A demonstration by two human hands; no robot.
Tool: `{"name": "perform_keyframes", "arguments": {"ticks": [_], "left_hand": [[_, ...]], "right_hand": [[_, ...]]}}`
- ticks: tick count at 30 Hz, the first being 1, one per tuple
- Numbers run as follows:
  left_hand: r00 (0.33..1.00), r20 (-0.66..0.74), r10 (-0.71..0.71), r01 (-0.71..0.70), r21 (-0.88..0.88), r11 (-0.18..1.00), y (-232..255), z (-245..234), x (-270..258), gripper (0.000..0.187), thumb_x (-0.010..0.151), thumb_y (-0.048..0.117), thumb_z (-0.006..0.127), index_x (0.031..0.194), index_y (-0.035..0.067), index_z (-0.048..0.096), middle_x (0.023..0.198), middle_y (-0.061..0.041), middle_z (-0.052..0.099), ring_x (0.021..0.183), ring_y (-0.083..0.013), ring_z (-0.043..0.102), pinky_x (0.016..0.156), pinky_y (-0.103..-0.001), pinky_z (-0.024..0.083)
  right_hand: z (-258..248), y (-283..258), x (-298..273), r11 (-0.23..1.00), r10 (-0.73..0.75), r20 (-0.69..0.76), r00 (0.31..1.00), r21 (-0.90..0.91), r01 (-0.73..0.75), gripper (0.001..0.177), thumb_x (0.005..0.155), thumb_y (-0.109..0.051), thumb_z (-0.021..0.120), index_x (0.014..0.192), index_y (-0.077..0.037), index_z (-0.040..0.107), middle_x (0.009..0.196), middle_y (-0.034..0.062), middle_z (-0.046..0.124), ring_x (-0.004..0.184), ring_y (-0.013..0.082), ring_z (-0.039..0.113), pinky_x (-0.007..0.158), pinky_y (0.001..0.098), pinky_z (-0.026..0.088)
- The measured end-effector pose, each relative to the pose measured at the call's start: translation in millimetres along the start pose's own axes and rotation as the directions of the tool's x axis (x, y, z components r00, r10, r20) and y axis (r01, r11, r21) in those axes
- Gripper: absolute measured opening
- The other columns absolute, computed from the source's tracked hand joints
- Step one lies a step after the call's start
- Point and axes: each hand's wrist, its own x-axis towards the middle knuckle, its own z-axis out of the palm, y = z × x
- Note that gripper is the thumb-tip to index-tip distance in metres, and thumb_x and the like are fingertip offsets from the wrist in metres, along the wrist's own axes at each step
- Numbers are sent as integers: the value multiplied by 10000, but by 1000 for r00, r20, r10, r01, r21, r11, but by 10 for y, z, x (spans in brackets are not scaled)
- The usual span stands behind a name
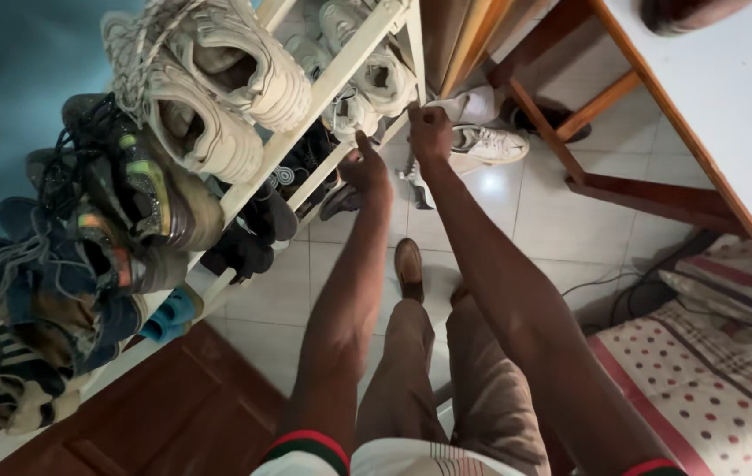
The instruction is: The person unlaces a pair of black sneakers on a white table, then retrieves a pair of white sneakers from a shoe rack and begins to unlace them. The task involves removing laces from multiple shoes and preparing to re-lace them.
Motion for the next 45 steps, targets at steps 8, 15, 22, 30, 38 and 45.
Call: {"name": "perform_keyframes", "arguments": {"ticks": [8,15,22,30,38,45], "left_hand": [[932,308,-190,257,-195,946,417,-74,503,928,880,749,549,1252,-90,685,1213,-220,703,1023,-365,765,746,-477,668],[870,451,-198,371,-337,865,259,-28,750,708,897,539,620,1332,-17,571,1308,-198,639,1099,-329,683,763,-460,674],[937,268,226,-146,-287,947,-73,-748,-300,548,1020,426,628,1146,-105,677,987,-233,713,797,-306,706,683,-402,554],[738,242,630,-651,7,759,-249,-1883,-1935,284,1048,235,660,1085,-46,681,1308,-321,480,1102,-465,517,869,-472,513],[725,534,435,-460,-95,883,128,-2404,-3036,232,1002,202,633,1014,-28,659,1427,-232,433,914,-261,603,733,-367,544],[307,545,781,-917,-51,396,776,-2320,-3757,219,1027,258,670,961,50,688,1466,-164,467,1033,-310,594,828,-351,559]], "right_hand": [[654,102,550,954,-54,-9,998,-297,49,487,820,-561,830,816,-78,771,811,151,752,722,235,714,703,402,533],[497,298,572,939,126,299,946,272,-211,295,925,-284,797,864,-43,638,782,59,629,734,209,629,645,345,545],[-436,309,-469,897,-9,330,944,419,-138,194,1012,-192,662,1119,-31,681,1056,29,684,976,142,656,890,342,618],[-1723,305,-2023,807,103,261,960,542,-234,154,1059,-144,642,1034,7,625,1093,75,633,1012,164,658,975,383,631],[-2861,-79,-2943,666,199,104,974,715,-213,118,1058,-140,591,1042,-24,602,1251,110,683,1069,176,668,1004,388,546],[-3628,-453,-3229,586,162,-146,976,810,24,183,1087,-193,614,968,-55,604,1071,124,685,1013,226,677,967,441,549]]}}
